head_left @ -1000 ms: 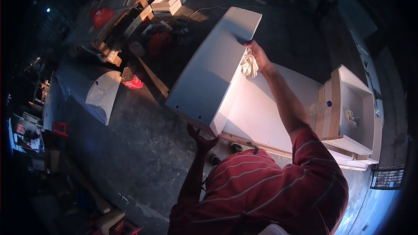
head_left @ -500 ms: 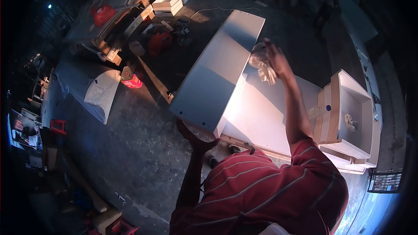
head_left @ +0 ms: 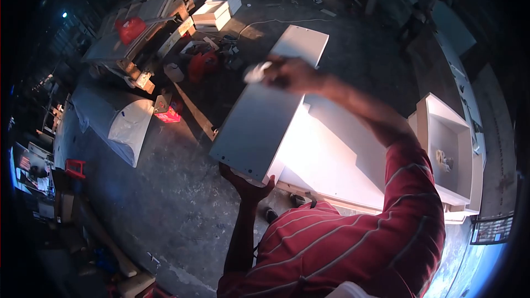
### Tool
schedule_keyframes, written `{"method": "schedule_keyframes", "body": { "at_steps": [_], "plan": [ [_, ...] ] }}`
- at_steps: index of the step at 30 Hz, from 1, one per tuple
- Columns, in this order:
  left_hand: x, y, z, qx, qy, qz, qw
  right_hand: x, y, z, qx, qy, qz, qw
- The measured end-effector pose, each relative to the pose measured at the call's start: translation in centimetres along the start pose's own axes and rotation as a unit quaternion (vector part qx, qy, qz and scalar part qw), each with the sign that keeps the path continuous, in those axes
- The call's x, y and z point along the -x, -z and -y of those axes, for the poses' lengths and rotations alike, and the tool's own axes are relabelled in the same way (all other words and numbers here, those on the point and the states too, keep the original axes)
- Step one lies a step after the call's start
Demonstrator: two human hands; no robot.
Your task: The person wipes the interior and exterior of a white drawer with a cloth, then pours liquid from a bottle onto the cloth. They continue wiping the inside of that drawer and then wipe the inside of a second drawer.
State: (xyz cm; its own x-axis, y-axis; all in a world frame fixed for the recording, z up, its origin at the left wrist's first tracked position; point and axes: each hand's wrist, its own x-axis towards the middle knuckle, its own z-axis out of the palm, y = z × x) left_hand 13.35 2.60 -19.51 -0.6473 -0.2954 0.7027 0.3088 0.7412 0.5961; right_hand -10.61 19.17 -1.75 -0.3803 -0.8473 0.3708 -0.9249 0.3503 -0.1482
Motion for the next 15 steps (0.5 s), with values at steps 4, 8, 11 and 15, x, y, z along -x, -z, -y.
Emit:
{"method": "schedule_keyframes", "body": {
  "at_steps": [4,8,11,15],
  "plan": [
    [0.4,-0.4,0.5,-0.018,-0.008,-0.005,1.0,0.7,1.0,-19.1,0.114,-0.3,0.014,0.947],
    [0.2,-0.1,0.8,-0.019,-0.013,-0.002,1.0,-0.1,4.3,-18.1,0.132,-0.333,-0.146,0.922],
    [0.4,-0.1,0.9,-0.024,-0.018,0.003,1.0,-1.7,4.2,-3.4,-0.04,-0.232,-0.111,0.966],
    [0.9,-0.2,1.4,-0.048,-0.027,0.006,0.998,1.4,0.9,9.7,-0.124,0.11,-0.015,0.986]
  ]
}}
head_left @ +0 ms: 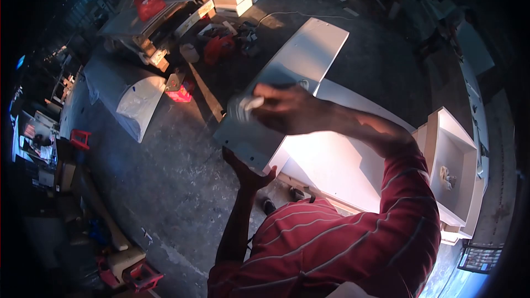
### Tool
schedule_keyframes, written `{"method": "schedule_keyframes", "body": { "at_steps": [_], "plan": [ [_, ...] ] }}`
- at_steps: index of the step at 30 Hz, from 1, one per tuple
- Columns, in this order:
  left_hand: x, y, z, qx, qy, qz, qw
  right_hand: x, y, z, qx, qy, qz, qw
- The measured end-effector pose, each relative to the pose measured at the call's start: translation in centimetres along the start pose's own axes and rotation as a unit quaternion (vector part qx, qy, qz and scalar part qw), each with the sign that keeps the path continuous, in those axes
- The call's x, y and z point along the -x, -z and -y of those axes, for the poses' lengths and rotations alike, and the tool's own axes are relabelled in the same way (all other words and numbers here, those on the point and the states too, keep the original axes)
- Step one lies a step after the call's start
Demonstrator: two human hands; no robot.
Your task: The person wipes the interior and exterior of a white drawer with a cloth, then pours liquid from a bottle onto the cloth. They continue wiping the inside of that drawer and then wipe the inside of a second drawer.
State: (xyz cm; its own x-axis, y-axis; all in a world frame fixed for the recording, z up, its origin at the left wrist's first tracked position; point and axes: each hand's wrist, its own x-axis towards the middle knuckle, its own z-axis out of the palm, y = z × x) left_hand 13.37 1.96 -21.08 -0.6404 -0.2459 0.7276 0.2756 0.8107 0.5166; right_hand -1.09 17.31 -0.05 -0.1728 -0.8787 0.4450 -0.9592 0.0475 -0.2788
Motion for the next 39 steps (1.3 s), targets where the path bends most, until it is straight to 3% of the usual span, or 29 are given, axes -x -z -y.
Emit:
{"method": "schedule_keyframes", "body": {
  "at_steps": [1,3,5,6,7,9,10,12,13,14,18,20,21,23,24,25,26,27,28,29,30,31,33,36,37,38,39],
  "plan": [
    [0.0,0.1,0.0,-0.008,0.006,0.002,1.0,0.7,-1.7,-1.3,0.091,0.064,-0.021,0.994],
    [-0.4,0.1,-0.2,0.009,-0.001,-0.002,1.0,0.7,-1.3,-5.5,0.106,0.062,-0.066,0.99],
    [-0.6,0.2,-0.3,0.007,-0.004,0.002,1.0,0.8,2.1,-12.1,0.032,-0.21,0.083,0.974],
    [-0.7,0.1,-0.4,0.02,-0.003,-0.001,1.0,2.3,2.7,-16.2,0.079,-0.264,-0.007,0.961],
    [-0.8,-0.1,-0.5,0.033,-0.002,-0.006,0.999,2.9,5.1,-19.6,0.273,-0.217,0.003,0.937],
    [-0.2,-0.4,-0.3,0.017,-0.004,-0.014,1.0,3.1,8.3,-22.9,0.265,-0.424,0.001,0.866],
    [-0.7,-0.2,-0.6,0.025,-0.01,-0.015,1.0,2.5,8.1,-22.4,0.265,-0.42,0.0,0.868],
    [-1.1,-0.1,-0.6,0.031,-0.017,-0.018,0.999,1.4,6.6,-20.1,0.31,-0.223,-0.113,0.917],
    [-1.0,-0.1,-0.7,0.029,-0.013,-0.017,0.999,-0.3,4.9,-13.7,0.168,-0.257,-0.173,0.936],
    [-0.9,-0.2,-0.7,0.027,-0.011,-0.015,0.999,-1.4,2.3,-10.7,0.223,-0.065,-0.266,0.936],
    [-0.7,-0.3,-0.5,0.029,-0.009,-0.006,1.0,-2.6,-3.5,3.9,0.158,0.058,-0.125,0.978],
    [-0.6,-0.4,-0.3,0.047,-0.006,-0.008,0.999,-2.3,-3.1,5.8,0.158,0.049,-0.012,0.986],
    [-0.6,-0.4,-0.4,0.049,-0.005,-0.008,0.999,-2.0,-3.3,4.9,0.178,0.086,-0.009,0.98],
    [-0.7,-0.4,-0.7,0.049,0.005,-0.006,0.999,-0.4,-5.4,-3.8,0.195,0.046,-0.045,0.979],
    [-0.4,-0.7,-0.5,0.047,0.02,-0.004,0.999,-0.8,-2.0,-3.4,0.17,-0.027,-0.05,0.984],
    [-0.4,-0.8,-0.7,0.05,0.022,-0.004,0.999,0.8,-0.9,-8.1,0.123,-0.166,0.0,0.978],
    [-0.6,-1.0,-0.8,0.049,0.015,-0.012,0.999,2.1,1.3,-12.5,0.121,-0.326,-0.022,0.937],
    [-0.6,-1.0,-1.0,0.049,0.008,-0.019,0.999,3.8,3.2,-17.0,0.216,-0.19,-0.124,0.95],
    [-0.3,-0.9,-1.1,0.052,0.007,-0.018,0.998,3.0,7.8,-14.9,0.249,-0.463,0.056,0.849],
    [-0.2,-1.0,-1.1,0.058,0.015,-0.017,0.998,5.3,9.4,-18.1,0.242,-0.53,-0.034,0.812],
    [-0.5,-1.1,-0.9,0.064,0.02,-0.018,0.998,7.4,10.4,-21.4,0.277,-0.537,-0.113,0.789],
    [-0.9,-1.2,-0.6,0.065,0.014,-0.022,0.998,6.8,10.5,-20.4,0.28,-0.535,-0.12,0.788],
    [-0.4,-1.5,-0.3,0.076,0.007,-0.018,0.997,5.2,8.4,-14.6,0.202,-0.467,-0.247,0.825],
    [-0.4,-1.0,-0.5,0.063,0.002,0.001,0.998,3.2,1.8,-2.3,-0.045,-0.193,-0.292,0.936],
    [-0.3,-1.0,-0.5,0.066,-0.001,0.011,0.998,2.6,0.1,2.5,-0.043,-0.18,-0.252,0.95],
    [0.0,-0.9,-0.6,0.045,0.006,-0.009,0.999,3.9,-2.9,3.4,0.082,-0.06,-0.226,0.969],
    [-0.2,-0.9,-0.5,0.025,0.007,-0.031,0.999,4.3,-5.2,4.9,-0.005,-0.016,-0.26,0.965]
  ]
}}
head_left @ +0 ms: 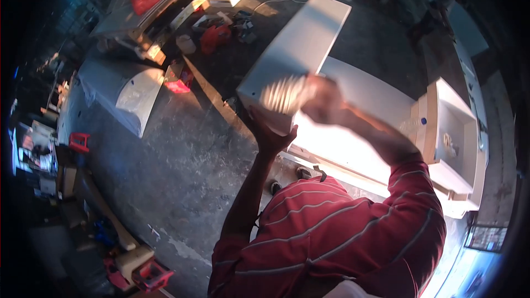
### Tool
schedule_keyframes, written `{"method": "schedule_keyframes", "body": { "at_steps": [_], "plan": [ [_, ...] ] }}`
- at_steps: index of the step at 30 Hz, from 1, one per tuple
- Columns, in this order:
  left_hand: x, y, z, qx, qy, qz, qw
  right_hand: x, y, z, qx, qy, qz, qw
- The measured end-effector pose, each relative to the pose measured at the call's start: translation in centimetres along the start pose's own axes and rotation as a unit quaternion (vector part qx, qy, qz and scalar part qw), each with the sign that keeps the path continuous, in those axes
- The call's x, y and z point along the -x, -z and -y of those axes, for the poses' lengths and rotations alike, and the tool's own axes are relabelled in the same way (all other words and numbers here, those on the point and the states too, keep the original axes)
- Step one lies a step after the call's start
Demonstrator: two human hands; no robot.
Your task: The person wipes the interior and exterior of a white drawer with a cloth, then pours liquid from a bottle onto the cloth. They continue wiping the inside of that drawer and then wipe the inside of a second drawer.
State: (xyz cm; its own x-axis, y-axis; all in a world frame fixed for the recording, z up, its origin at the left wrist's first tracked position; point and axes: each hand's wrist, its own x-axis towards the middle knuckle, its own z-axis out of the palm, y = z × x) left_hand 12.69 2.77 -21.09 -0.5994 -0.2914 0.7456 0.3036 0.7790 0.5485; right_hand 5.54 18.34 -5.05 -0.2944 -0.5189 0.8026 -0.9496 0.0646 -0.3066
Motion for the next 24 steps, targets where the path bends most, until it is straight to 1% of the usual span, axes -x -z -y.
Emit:
{"method": "schedule_keyframes", "body": {
  "at_steps": [1,2,3,5,7,8,9,10,12,14,16,18,20,21,22,23,24],
  "plan": [
    [1.5,-1.4,2.6,-0.025,-0.035,0.054,0.998,1.6,-1.8,1.5,-0.095,0.025,-0.028,0.995],
    [1.1,-1.6,3.0,-0.045,-0.071,0.106,0.991,1.6,-1.8,2.2,-0.031,0.14,-0.005,0.99],
    [1.2,-1.9,3.0,-0.017,-0.059,0.083,0.995,1.6,-2.0,2.1,-0.021,0.137,-0.011,0.99],
    [0.5,-1.1,1.8,0.035,-0.029,0.037,0.998,1.8,-2.6,1.4,0.088,0.16,-0.065,0.981],
    [-0.3,0.0,0.4,0.084,0.005,-0.009,0.996,1.6,-1.9,0.1,0.092,0.144,-0.07,0.983],
    [0.0,0.0,1.1,0.072,-0.024,0.002,0.997,1.4,-1.5,-0.9,0.09,0.131,-0.069,0.985],
    [-0.3,0.4,0.8,0.054,-0.024,0.006,0.998,1.3,-1.5,-2.2,0.073,0.102,-0.084,0.989],
    [-0.6,0.6,0.4,0.035,-0.024,0.008,0.999,1.2,-1.1,-3.4,0.098,0.101,-0.114,0.984],
    [-0.6,0.8,0.5,0.042,-0.02,0.017,0.999,0.6,0.2,-7.1,0.107,0.117,-0.139,0.977],
    [-0.7,0.9,0.5,0.047,-0.014,0.023,0.999,0.6,2.4,-10.6,0.147,0.05,-0.128,0.98],
    [-1.1,1.3,0.2,0.036,-0.012,0.039,0.999,0.7,4.6,-15.6,0.208,0.024,-0.115,0.971],
    [-1.1,1.3,0.0,0.037,-0.014,0.031,0.999,-0.5,6.8,-20.2,0.256,-0.011,-0.166,0.952],
    [-1.2,1.0,0.1,0.038,-0.011,0.026,0.999,-0.7,8.8,-25.8,0.222,-0.067,-0.267,0.935],
    [-1.0,0.9,0.4,0.033,-0.016,0.023,0.999,-0.9,10.0,-27.8,0.191,-0.175,-0.292,0.921],
    [-0.7,0.9,0.6,0.028,-0.019,0.021,0.999,-0.9,10.9,-29.5,0.158,-0.284,-0.311,0.893],
    [-0.4,0.9,0.8,0.023,-0.015,0.027,0.999,-0.6,11.4,-31.0,0.153,-0.29,-0.309,0.893],
    [-0.2,0.8,1.1,0.013,-0.016,0.029,0.999,-0.1,11.5,-32.1,0.094,-0.351,-0.391,0.846]
  ]
}}
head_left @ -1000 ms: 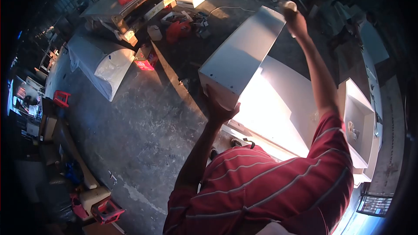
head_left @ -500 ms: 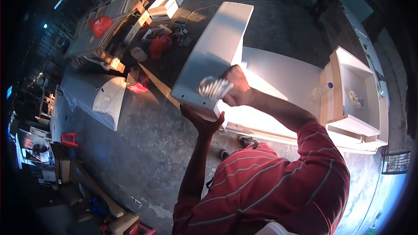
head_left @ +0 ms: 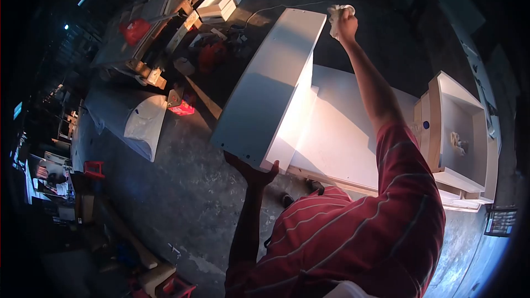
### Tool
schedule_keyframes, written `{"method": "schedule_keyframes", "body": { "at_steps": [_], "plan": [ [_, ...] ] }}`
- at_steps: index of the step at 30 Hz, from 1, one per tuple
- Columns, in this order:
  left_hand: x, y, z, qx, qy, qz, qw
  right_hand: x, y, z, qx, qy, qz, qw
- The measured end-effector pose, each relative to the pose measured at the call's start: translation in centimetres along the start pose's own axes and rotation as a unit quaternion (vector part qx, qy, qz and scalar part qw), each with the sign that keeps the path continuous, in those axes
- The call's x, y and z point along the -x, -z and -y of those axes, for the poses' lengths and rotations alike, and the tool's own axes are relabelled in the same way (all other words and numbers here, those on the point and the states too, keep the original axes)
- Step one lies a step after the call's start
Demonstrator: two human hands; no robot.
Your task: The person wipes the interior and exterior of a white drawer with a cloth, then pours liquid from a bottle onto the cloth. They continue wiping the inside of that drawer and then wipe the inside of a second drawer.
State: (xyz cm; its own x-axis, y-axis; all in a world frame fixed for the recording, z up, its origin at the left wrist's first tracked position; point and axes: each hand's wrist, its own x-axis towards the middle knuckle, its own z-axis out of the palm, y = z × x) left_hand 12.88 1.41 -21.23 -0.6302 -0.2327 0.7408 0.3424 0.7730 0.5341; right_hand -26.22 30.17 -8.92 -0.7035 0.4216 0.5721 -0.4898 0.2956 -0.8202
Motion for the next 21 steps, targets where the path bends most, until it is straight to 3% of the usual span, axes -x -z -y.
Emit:
{"method": "schedule_keyframes", "body": {
  "at_steps": [1,2,5,6,8,9,10,11,12,14,15,16,17,18,20,21],
  "plan": [
    [0.4,-0.1,0.4,-0.01,-0.001,0.004,1.0,0.4,0.0,-1.4,-0.047,-0.1,-0.063,0.992],
    [1.2,-0.2,1.0,-0.015,0.007,0.018,1.0,2.1,0.4,-2.7,-0.041,-0.116,-0.061,0.991],
    [4.6,-0.1,3.9,-0.018,0.081,0.063,0.995,10.4,2.1,-3.1,-0.242,-0.241,-0.051,0.938],
    [5.6,0.3,4.6,-0.019,0.095,0.073,0.993,14.0,2.5,-4.9,-0.208,-0.281,-0.059,0.935],
    [5.6,1.2,4.3,-0.013,0.115,0.178,0.977,22.6,3.6,-5.7,-0.152,-0.284,-0.016,0.946],
    [4.3,1.2,2.1,0.051,0.108,0.12,0.986,26.7,4.2,-4.5,-0.12,-0.328,0.046,0.936],
    [4.5,1.4,2.1,0.049,0.11,0.135,0.984,31.4,3.4,-6.1,-0.019,-0.342,0.074,0.937],
    [4.5,1.6,2.1,0.069,0.135,0.146,0.978,34.4,3.1,-2.8,-0.082,-0.406,0.103,0.904],
    [4.6,1.8,2.2,0.077,0.147,0.157,0.974,37.9,2.5,-3.3,0.002,-0.345,0.218,0.913],
    [4.7,2.2,2.2,0.081,0.183,0.162,0.966,43.2,1.3,-2.6,-0.065,-0.261,0.302,0.915],
    [5.0,2.6,2.1,0.076,0.208,0.154,0.963,44.0,1.4,-2.6,-0.012,-0.083,0.399,0.913],
    [5.2,2.9,2.6,0.067,0.211,0.16,0.962,44.9,1.1,-3.1,0.041,0.1,0.478,0.871],
    [6.0,3.5,3.0,0.055,0.202,0.173,0.962,46.3,0.7,-5.4,0.08,0.183,0.544,0.815],
    [6.5,4.1,3.6,0.042,0.195,0.187,0.962,45.8,0.6,-5.4,0.074,0.178,0.54,0.819],
    [7.6,5.2,3.9,0.029,0.198,0.195,0.96,44.9,0.0,-5.5,0.162,0.218,0.583,0.766],
    [7.6,5.4,3.9,0.026,0.203,0.194,0.959,44.3,-0.7,-7.2,0.199,0.245,0.542,0.779]
  ]
}}
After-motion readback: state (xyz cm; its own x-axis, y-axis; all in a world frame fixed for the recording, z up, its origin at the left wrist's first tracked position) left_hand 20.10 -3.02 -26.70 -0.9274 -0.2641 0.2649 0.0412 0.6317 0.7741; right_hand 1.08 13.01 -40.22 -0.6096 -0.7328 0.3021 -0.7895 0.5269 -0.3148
